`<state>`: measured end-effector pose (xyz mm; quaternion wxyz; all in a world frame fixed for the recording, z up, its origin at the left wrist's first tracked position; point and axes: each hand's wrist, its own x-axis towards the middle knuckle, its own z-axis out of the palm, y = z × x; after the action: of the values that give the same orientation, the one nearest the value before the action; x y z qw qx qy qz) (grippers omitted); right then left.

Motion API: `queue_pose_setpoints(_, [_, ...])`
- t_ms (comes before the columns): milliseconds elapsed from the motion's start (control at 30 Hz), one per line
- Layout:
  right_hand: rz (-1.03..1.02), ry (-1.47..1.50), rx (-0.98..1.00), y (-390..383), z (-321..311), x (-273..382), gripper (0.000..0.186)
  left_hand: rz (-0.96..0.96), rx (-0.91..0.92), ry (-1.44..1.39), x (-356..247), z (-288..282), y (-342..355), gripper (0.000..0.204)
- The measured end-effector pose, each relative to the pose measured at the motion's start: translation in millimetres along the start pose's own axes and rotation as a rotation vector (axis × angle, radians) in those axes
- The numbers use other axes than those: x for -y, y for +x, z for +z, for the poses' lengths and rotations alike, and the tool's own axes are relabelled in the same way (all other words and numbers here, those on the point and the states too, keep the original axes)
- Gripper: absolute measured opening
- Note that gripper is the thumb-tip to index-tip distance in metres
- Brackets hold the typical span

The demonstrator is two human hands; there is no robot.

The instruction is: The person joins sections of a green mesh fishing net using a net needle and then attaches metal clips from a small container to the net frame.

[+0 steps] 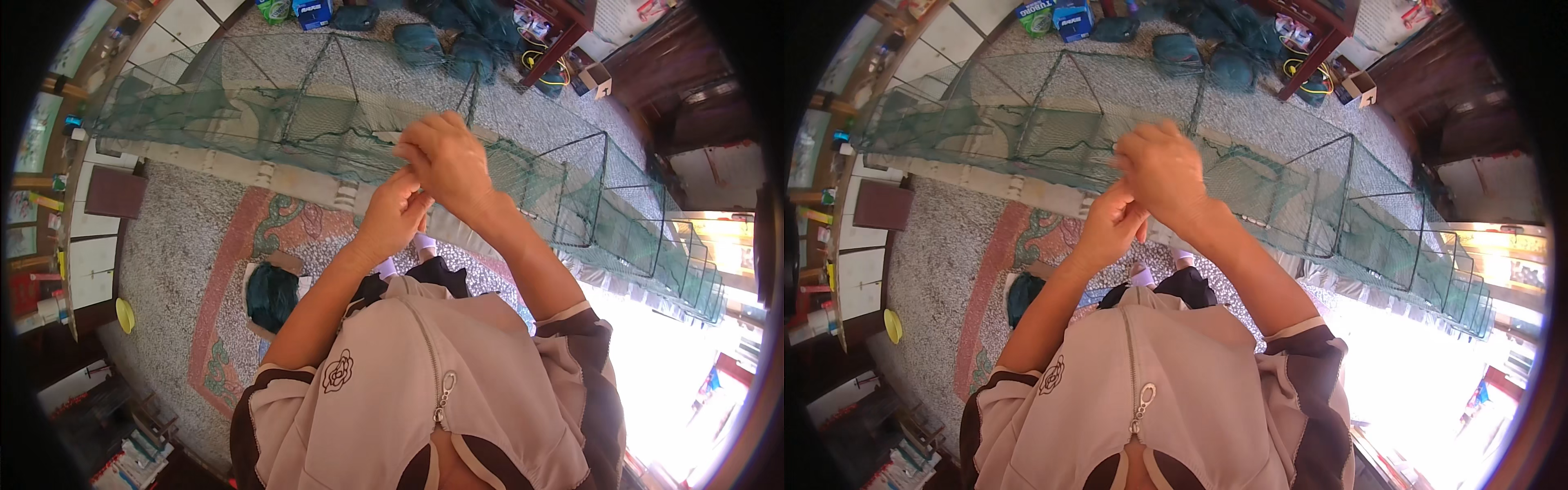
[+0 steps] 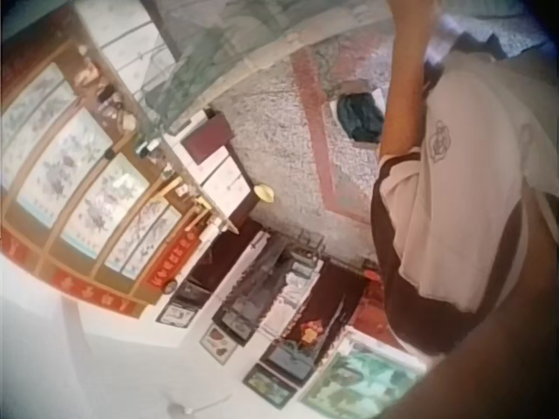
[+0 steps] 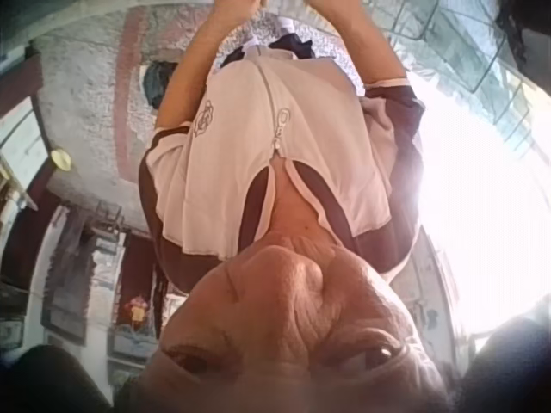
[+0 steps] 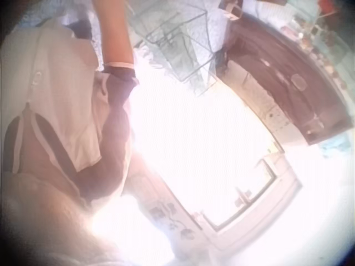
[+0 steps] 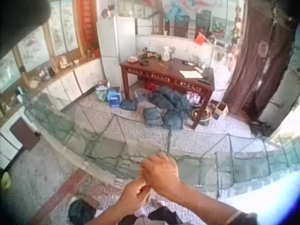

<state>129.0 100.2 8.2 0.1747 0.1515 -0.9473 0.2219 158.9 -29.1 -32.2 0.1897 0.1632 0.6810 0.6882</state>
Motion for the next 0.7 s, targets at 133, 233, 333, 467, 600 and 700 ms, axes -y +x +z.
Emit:
queue_pose_setpoints(133, [-0.074,0.522,-0.211,15.5,-2.5,25.5,0.009,-0.053,0.006,0.157,-3.1,-3.8,-2.3,0.009])
queue_pose_setpoints(233, [0.011,0.842,-0.212,19.5,-36.4,35.5,0.011,-0.008,0.015,0.152,-13.6,-0.4,-3.0,0.012])
queue_pose_setpoints(333, [-0.054,1.022,-0.382,18.2,-74.6,38.3,0.012,-0.049,-0.028,0.054,-14.5,5.3,-1.5,0.016])
queue_pose_setpoints(467, [-0.061,1.255,-0.505,4.4,-124.7,44.8,0.023,-0.012,-0.090,0.027,-10.3,8.7,0.5,0.020])
queue_pose_setpoints(600, [-0.205,1.780,-0.307,-3.0,-165.5,31.8,0.024,0.035,-0.099,-0.077,-1.1,15.5,2.2,0.025])
queue_pose_setpoints(700, [-0.224,1.869,-0.255,-15.0,-203.6,26.9,0.016,0.062,-0.123,-0.130,2.3,19.6,4.9,0.026])
